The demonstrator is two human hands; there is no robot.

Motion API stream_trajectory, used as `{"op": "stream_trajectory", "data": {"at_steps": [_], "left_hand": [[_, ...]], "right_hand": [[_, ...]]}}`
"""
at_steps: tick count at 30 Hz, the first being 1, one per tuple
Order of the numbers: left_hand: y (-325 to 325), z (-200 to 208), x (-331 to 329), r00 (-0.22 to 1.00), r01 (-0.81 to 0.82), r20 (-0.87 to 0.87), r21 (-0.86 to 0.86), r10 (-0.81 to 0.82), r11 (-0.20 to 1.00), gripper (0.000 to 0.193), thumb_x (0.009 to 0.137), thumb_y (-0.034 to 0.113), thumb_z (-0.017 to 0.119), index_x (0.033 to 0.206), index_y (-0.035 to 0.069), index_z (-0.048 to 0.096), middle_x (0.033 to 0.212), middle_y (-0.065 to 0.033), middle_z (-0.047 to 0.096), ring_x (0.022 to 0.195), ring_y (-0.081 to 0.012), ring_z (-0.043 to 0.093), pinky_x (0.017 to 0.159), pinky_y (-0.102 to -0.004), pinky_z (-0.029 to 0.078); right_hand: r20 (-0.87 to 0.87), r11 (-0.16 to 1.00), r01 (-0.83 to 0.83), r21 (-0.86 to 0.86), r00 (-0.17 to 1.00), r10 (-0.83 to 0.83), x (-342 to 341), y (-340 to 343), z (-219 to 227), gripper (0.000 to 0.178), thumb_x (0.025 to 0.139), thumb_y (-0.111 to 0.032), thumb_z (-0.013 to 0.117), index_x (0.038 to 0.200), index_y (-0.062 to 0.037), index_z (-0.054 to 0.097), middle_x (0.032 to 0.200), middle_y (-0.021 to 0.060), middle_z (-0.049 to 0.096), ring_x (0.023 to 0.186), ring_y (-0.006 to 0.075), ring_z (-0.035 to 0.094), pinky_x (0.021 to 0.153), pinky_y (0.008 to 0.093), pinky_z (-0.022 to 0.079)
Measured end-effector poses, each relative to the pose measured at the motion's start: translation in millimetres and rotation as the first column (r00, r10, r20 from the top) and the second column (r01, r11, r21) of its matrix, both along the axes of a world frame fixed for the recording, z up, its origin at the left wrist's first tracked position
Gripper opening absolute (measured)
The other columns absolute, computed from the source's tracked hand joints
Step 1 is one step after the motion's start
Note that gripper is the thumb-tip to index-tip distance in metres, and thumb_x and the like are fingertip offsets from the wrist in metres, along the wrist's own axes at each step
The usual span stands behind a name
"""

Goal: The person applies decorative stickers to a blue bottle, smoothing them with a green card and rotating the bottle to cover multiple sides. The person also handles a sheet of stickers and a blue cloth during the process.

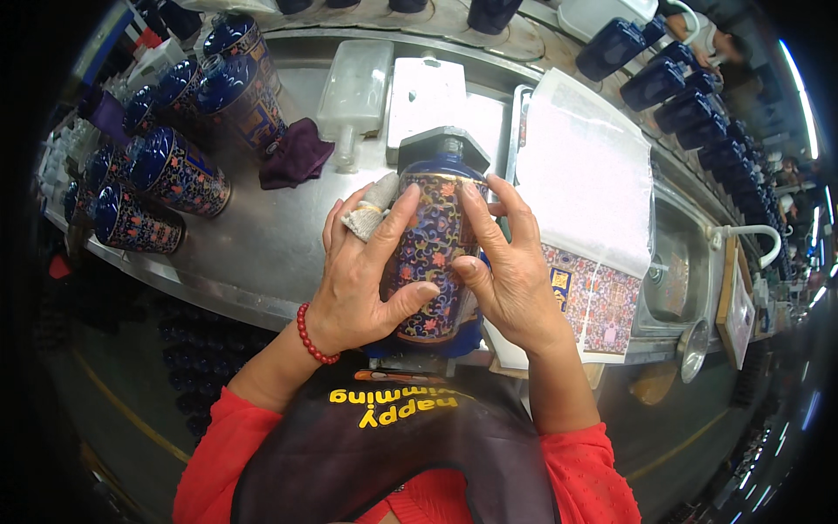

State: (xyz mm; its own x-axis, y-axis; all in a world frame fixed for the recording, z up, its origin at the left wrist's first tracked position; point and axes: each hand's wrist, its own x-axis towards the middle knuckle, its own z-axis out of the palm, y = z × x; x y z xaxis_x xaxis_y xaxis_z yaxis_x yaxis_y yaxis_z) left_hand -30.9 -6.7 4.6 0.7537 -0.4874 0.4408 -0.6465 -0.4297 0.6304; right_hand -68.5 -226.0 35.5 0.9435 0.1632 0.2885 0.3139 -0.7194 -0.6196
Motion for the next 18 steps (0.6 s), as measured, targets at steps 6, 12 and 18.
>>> {"op": "stream_trajectory", "data": {"at_steps": [6, 12, 18], "left_hand": [[1.4, -1.0, 0.7, 1.000, 0.007, -0.001, 0.008, -0.007, 1.000, 0.091, 0.089, 0.058, 0.068, 0.159, 0.010, 0.036, 0.150, -0.0249, 0.045, 0.139, -0.0468, 0.033, 0.114, -0.0682, 0.015], [1.8, -0.2, 0.9, 1.000, 0.013, 0.000, 0.004, -0.013, 1.000, 0.091, 0.089, 0.059, 0.068, 0.160, 0.012, 0.036, 0.151, -0.0255, 0.044, 0.140, -0.0476, 0.032, 0.113, -0.0689, 0.015], [2.2, -1.1, 2.2, 1.000, 0.014, 0.012, 0.008, -0.014, 1.000, 0.090, 0.089, 0.059, 0.068, 0.160, 0.014, 0.036, 0.151, -0.0257, 0.043, 0.139, -0.0477, 0.034, 0.113, -0.0697, 0.016]], "right_hand": [[-0.002, 0.999, 0.004, -0.043, 1.000, -0.004, -1.2, -0.3, 2.1, 0.062, 0.099, -0.037, 0.065, 0.151, -0.0058, 0.050, 0.153, 0.0247, 0.039, 0.123, 0.0338, 0.053, 0.104, 0.0428, 0.048], [0.001, 0.999, 0.008, -0.040, 1.000, -0.008, -1.1, 0.5, 2.6, 0.061, 0.100, -0.035, 0.065, 0.151, -0.0056, 0.050, 0.153, 0.0242, 0.039, 0.123, 0.0338, 0.053, 0.103, 0.0426, 0.048], [-0.001, 0.999, 0.010, -0.031, 1.000, -0.010, -0.9, 1.3, 2.4, 0.060, 0.100, -0.036, 0.064, 0.151, -0.0059, 0.051, 0.153, 0.0240, 0.039, 0.122, 0.0331, 0.053, 0.103, 0.0422, 0.049]]}}
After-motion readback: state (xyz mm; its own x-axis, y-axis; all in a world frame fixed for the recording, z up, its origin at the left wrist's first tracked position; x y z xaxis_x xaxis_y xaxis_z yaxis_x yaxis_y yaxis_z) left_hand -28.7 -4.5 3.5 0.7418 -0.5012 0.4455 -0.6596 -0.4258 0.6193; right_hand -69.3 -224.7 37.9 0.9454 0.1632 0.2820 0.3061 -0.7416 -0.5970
